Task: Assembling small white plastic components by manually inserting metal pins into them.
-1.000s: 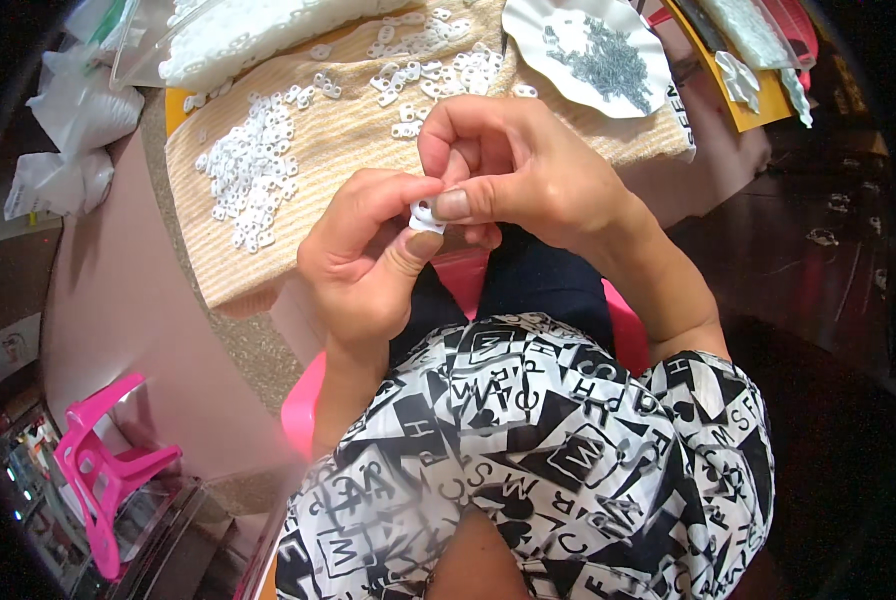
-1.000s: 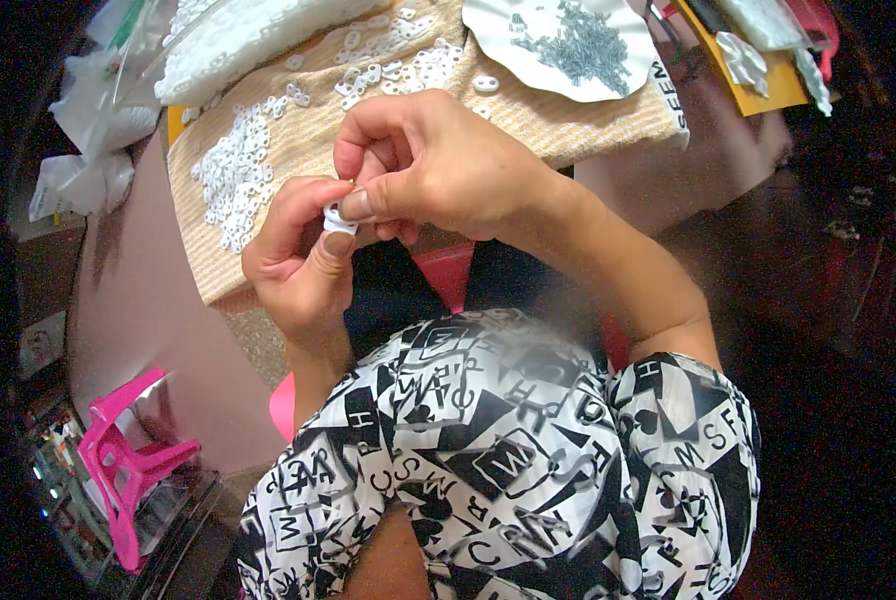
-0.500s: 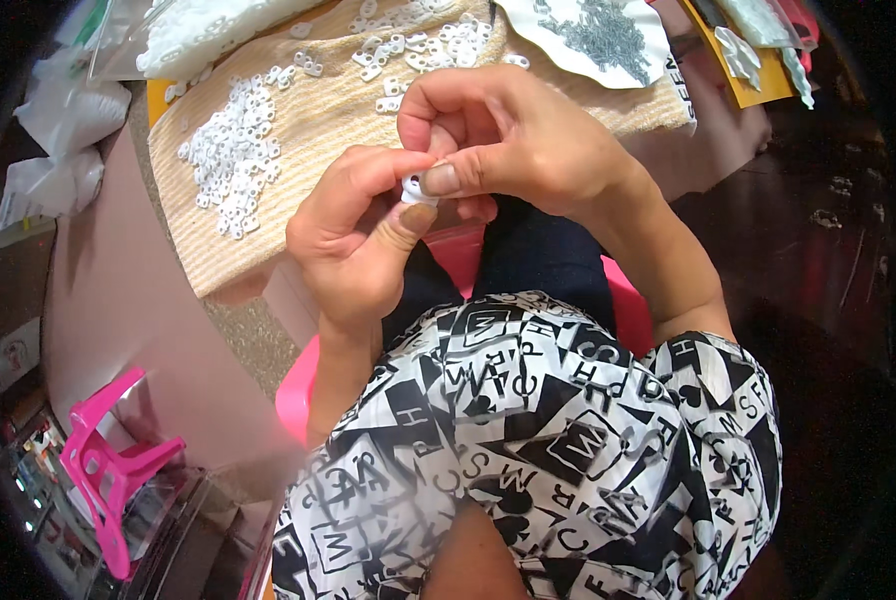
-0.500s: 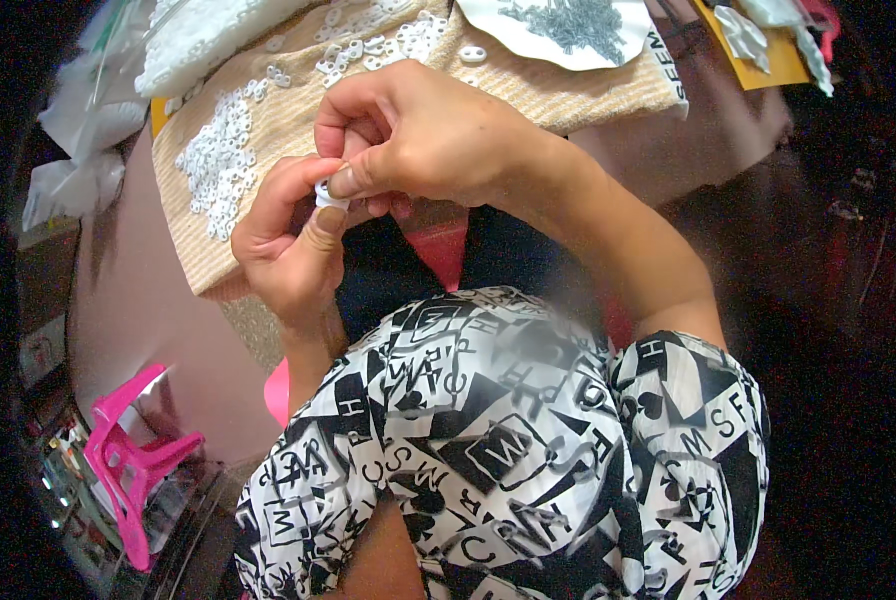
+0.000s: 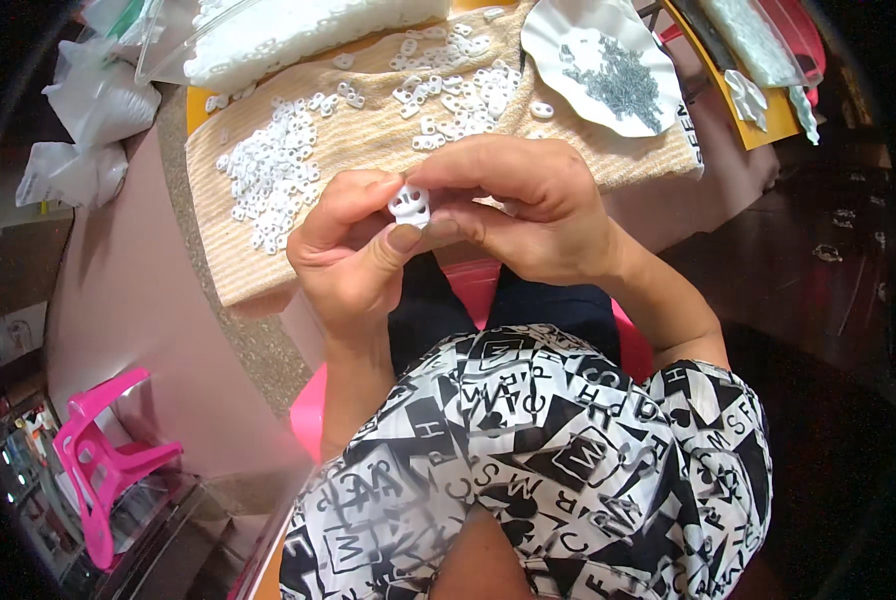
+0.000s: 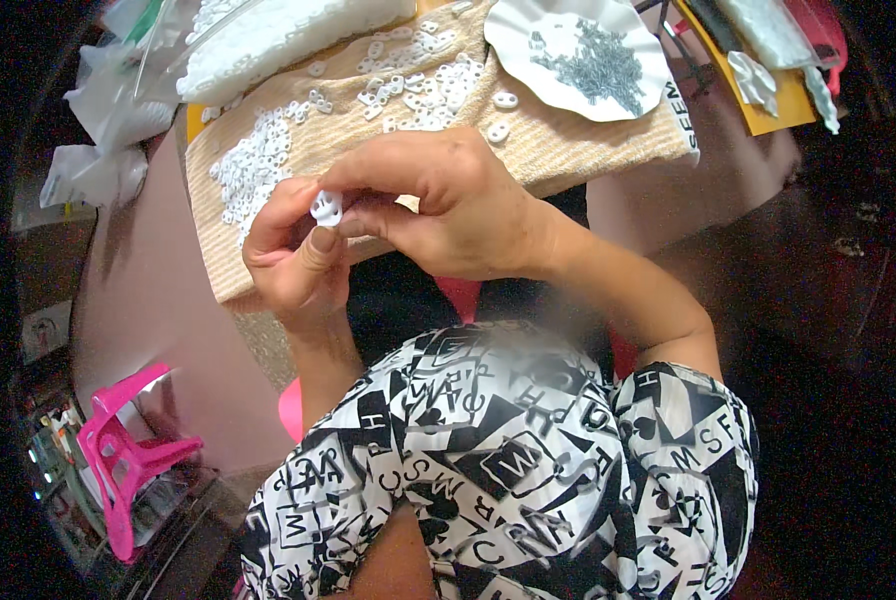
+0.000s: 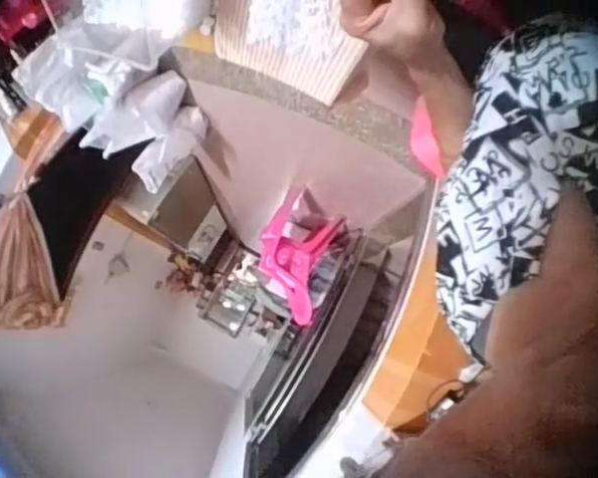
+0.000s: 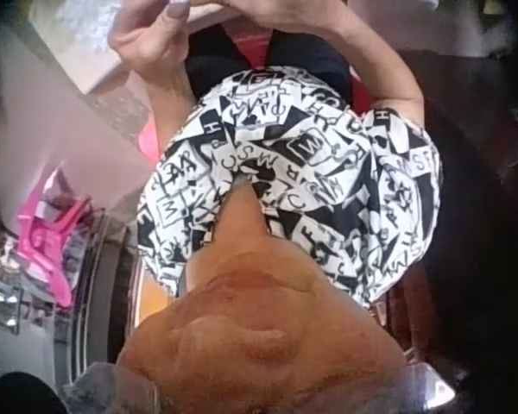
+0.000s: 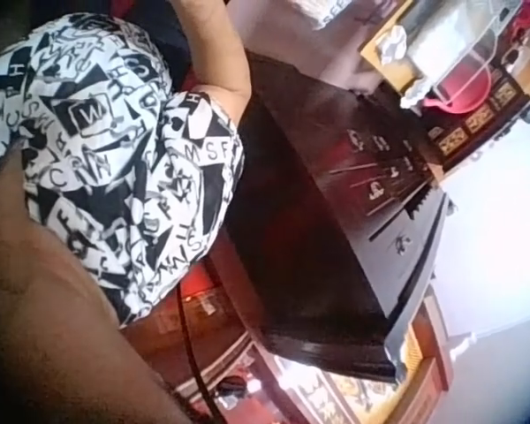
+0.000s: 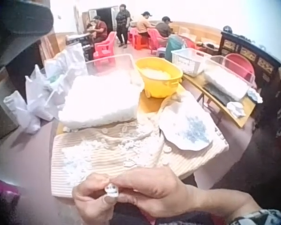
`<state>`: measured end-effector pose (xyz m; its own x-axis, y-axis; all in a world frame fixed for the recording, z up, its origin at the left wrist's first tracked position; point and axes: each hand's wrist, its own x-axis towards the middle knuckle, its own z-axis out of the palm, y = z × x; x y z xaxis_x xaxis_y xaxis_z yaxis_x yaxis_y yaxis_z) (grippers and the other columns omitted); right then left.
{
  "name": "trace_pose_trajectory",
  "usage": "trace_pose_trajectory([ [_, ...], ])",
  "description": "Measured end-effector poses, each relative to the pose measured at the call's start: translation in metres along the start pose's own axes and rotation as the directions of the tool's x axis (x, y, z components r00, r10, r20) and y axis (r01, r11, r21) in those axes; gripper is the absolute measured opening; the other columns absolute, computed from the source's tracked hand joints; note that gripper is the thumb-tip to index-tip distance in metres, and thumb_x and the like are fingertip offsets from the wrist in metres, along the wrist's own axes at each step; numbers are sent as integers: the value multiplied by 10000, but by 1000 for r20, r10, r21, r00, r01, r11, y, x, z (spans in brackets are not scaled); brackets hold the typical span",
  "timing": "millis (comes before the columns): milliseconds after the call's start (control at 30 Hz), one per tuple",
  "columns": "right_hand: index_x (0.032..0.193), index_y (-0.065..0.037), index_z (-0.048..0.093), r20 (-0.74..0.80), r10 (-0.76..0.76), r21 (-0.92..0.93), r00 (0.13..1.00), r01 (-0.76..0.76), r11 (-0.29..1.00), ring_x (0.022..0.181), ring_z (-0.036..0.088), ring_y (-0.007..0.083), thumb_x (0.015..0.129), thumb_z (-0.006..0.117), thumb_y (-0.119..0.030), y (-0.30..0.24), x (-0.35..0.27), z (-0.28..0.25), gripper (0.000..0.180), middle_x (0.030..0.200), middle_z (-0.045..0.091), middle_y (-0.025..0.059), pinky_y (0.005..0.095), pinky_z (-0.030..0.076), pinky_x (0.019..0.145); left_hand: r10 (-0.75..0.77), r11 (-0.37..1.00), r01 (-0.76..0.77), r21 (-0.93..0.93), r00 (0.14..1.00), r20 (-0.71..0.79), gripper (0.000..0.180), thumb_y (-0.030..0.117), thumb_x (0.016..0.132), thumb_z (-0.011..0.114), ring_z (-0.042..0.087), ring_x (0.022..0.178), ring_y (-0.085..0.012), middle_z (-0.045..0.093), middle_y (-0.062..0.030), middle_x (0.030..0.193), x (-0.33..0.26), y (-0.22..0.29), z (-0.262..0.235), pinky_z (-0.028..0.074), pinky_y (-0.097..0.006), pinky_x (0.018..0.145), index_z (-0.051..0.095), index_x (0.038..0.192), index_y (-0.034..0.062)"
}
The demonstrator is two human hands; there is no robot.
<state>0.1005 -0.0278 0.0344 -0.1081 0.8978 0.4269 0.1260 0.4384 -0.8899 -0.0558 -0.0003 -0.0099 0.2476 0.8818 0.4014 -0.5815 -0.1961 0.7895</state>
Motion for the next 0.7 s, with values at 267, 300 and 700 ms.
trace_pose_trajectory([
  [267,869,-9,593,69,-209,-113,975,216,970,705,599,253,671,651,12,-1,5,-7,207,770,597,114,299,470,602,-27,999,26,35,999,34,325,30,655,726,537,795,-168,576,-114,871,3,9,1,421,-245,693,607,950,-39],
  [300,869,-9,593,73,-211,-111,975,218,969,705,599,253,671,651,12,-2,6,-7,207,770,597,114,299,470,602,-32,997,29,70,998,52,317,30,660,723,538,789,-166,577,-114,869,3,11,0,421,-239,687,607,946,-39],
  [700,886,8,597,78,-254,-145,964,263,954,707,609,254,647,623,70,-11,0,-5,249,814,595,131,281,489,606,216,879,-236,414,972,96,234,37,696,695,554,755,-184,590,-135,846,2,21,13,434,-233,646,600,899,-32],
])
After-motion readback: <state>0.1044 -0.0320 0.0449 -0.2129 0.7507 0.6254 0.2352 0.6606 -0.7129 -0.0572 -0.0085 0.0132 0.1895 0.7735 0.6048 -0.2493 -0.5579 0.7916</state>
